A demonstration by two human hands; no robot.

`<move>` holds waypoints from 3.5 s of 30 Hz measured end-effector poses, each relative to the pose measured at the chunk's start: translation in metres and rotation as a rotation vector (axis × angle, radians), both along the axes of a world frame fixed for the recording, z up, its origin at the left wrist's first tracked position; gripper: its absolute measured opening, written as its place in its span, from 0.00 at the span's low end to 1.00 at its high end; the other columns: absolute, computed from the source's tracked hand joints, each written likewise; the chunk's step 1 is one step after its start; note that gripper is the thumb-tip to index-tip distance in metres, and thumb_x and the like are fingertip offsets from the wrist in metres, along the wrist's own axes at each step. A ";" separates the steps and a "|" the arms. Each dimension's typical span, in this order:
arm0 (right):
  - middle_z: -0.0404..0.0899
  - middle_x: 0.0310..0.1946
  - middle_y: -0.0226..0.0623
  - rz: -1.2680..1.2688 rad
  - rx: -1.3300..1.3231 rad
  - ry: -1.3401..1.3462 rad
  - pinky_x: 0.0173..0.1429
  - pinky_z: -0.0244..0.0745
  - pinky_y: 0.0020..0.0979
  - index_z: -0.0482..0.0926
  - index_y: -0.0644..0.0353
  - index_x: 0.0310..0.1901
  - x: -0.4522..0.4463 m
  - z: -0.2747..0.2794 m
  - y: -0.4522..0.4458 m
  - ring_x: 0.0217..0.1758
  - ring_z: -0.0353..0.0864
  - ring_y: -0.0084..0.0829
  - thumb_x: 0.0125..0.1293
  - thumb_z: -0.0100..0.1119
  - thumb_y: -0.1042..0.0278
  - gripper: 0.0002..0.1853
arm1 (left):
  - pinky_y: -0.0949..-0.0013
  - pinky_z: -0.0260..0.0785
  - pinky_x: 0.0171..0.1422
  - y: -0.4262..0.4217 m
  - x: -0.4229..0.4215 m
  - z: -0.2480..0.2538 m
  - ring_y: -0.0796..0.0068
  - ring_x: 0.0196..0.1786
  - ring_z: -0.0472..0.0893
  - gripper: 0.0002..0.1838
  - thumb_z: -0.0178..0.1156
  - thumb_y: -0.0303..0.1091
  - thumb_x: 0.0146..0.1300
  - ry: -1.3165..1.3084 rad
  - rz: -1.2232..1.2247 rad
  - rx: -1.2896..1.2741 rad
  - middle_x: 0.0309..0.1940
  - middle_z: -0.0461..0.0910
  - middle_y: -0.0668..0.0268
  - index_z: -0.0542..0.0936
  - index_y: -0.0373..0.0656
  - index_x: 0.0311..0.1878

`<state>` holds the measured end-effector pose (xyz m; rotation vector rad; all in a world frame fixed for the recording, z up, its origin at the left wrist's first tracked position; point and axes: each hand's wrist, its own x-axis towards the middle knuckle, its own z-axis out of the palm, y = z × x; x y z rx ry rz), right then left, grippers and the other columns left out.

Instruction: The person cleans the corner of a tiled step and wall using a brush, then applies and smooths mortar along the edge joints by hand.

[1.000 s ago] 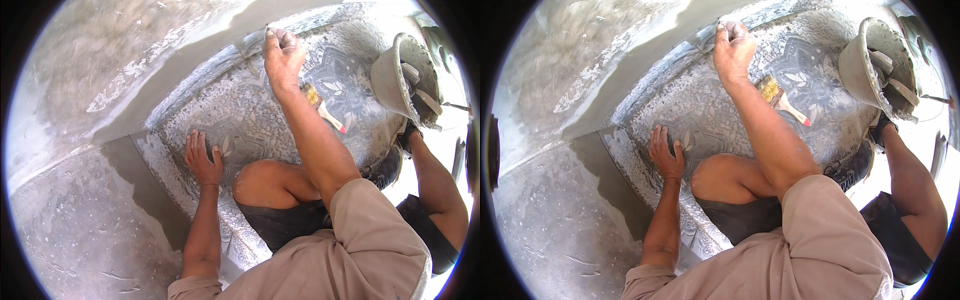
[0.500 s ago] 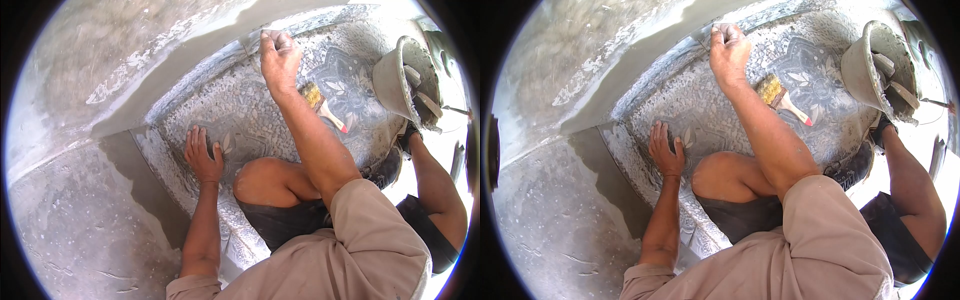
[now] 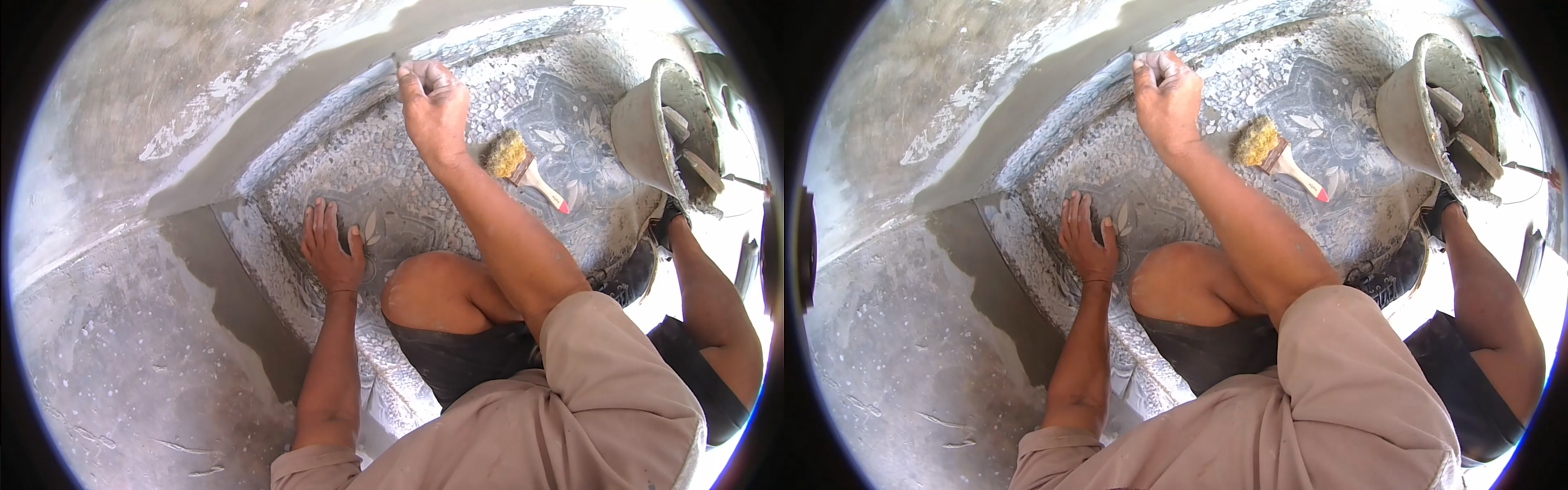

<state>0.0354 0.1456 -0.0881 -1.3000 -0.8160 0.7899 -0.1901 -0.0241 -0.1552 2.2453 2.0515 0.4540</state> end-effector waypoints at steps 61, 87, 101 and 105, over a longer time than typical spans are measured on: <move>0.81 0.25 0.28 0.117 -0.074 0.067 0.32 0.73 0.27 0.83 0.64 0.38 -0.054 0.001 -0.018 0.29 0.74 0.17 0.74 0.61 0.76 0.05 | 0.46 0.47 0.85 -0.001 -0.004 -0.004 0.56 0.85 0.58 0.31 0.58 0.45 0.72 -0.018 0.015 -0.029 0.81 0.66 0.64 0.71 0.50 0.77; 0.77 0.22 0.27 0.045 0.015 0.008 0.31 0.70 0.27 0.83 0.63 0.36 -0.067 -0.004 -0.009 0.25 0.71 0.18 0.73 0.63 0.76 0.06 | 0.44 0.47 0.85 -0.001 -0.001 -0.004 0.54 0.84 0.60 0.32 0.59 0.44 0.70 -0.016 0.027 -0.014 0.81 0.67 0.63 0.72 0.49 0.76; 0.86 0.33 0.41 0.467 -0.214 -0.232 0.43 0.79 0.38 0.86 0.61 0.47 0.081 -0.032 -0.122 0.35 0.84 0.34 0.75 0.60 0.65 0.10 | 0.43 0.55 0.83 0.002 -0.005 -0.022 0.44 0.79 0.67 0.27 0.57 0.44 0.76 -0.002 -0.202 0.114 0.75 0.72 0.48 0.76 0.36 0.70; 0.86 0.32 0.42 0.397 -0.301 -0.078 0.44 0.79 0.39 0.86 0.63 0.44 0.146 -0.037 -0.165 0.35 0.85 0.36 0.73 0.62 0.65 0.10 | 0.51 0.64 0.79 0.019 -0.005 0.014 0.50 0.74 0.76 0.22 0.62 0.40 0.75 -0.047 -0.170 -0.111 0.72 0.76 0.46 0.82 0.31 0.62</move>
